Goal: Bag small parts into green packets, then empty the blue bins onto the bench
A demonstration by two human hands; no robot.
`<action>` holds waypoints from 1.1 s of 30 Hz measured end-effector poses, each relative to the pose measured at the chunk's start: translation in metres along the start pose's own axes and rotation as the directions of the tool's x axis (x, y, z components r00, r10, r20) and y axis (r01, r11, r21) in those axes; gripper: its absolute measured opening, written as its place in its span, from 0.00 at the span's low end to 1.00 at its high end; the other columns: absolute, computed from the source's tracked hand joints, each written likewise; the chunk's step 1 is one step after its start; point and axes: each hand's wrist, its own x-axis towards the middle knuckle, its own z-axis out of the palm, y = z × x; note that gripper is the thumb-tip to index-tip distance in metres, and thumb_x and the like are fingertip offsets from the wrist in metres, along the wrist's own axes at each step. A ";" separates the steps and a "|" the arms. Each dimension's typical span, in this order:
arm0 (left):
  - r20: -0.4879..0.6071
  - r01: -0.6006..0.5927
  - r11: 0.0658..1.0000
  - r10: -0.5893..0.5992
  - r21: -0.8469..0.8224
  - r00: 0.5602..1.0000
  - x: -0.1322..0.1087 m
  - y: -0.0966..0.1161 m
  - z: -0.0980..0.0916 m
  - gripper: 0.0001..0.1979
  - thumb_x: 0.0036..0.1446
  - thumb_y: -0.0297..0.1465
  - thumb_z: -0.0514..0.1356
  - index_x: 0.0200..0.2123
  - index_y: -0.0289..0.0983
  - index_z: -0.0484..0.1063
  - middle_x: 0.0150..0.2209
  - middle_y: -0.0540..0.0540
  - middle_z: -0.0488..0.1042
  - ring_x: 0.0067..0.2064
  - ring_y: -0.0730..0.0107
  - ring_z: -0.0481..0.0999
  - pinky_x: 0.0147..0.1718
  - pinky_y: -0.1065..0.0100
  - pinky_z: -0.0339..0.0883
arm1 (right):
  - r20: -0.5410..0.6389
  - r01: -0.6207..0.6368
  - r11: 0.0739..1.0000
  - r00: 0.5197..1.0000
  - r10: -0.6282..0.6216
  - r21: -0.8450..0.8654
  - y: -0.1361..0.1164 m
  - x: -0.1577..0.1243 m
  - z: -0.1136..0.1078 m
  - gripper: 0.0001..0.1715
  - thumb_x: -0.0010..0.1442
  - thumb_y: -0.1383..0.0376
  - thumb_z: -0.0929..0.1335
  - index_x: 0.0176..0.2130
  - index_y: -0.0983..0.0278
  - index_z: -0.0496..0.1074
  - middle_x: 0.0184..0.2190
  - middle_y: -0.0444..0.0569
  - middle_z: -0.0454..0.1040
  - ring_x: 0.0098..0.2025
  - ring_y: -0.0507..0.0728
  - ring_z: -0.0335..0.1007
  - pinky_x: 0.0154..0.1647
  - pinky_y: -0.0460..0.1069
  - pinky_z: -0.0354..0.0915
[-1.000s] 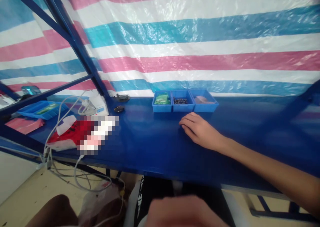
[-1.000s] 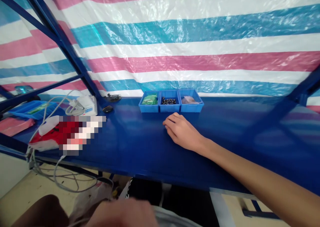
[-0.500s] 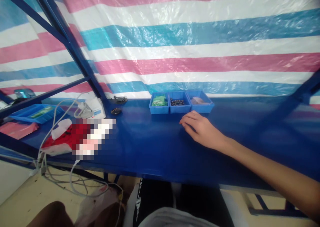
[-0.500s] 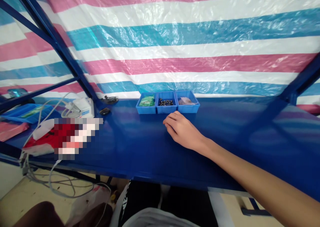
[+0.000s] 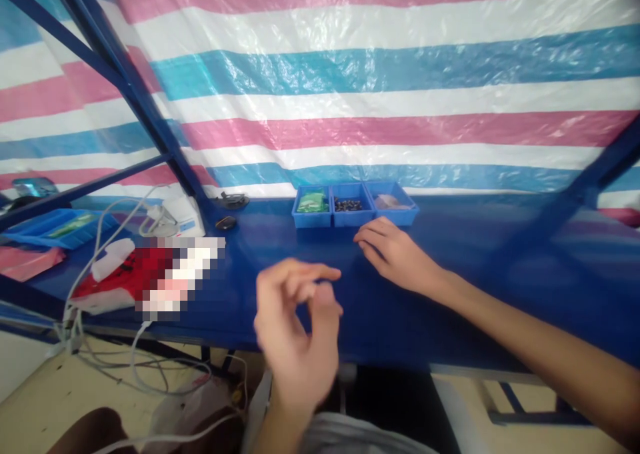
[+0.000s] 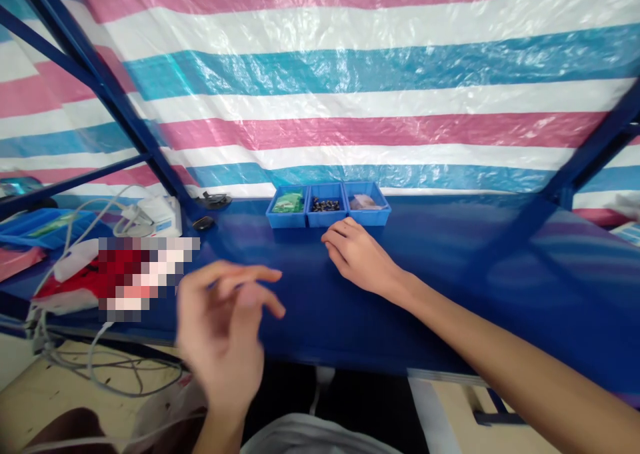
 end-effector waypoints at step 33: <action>0.369 -0.638 0.563 0.525 0.525 0.767 0.160 -0.087 0.049 0.14 0.72 0.32 0.49 0.52 0.37 0.71 0.43 0.41 0.77 0.43 0.61 0.79 0.37 0.66 0.68 | -0.074 -0.082 0.962 0.995 0.064 -0.261 0.020 -0.012 0.024 0.19 0.71 0.67 0.61 0.57 0.70 0.72 0.60 0.68 0.68 0.64 0.73 0.64 0.62 0.69 0.66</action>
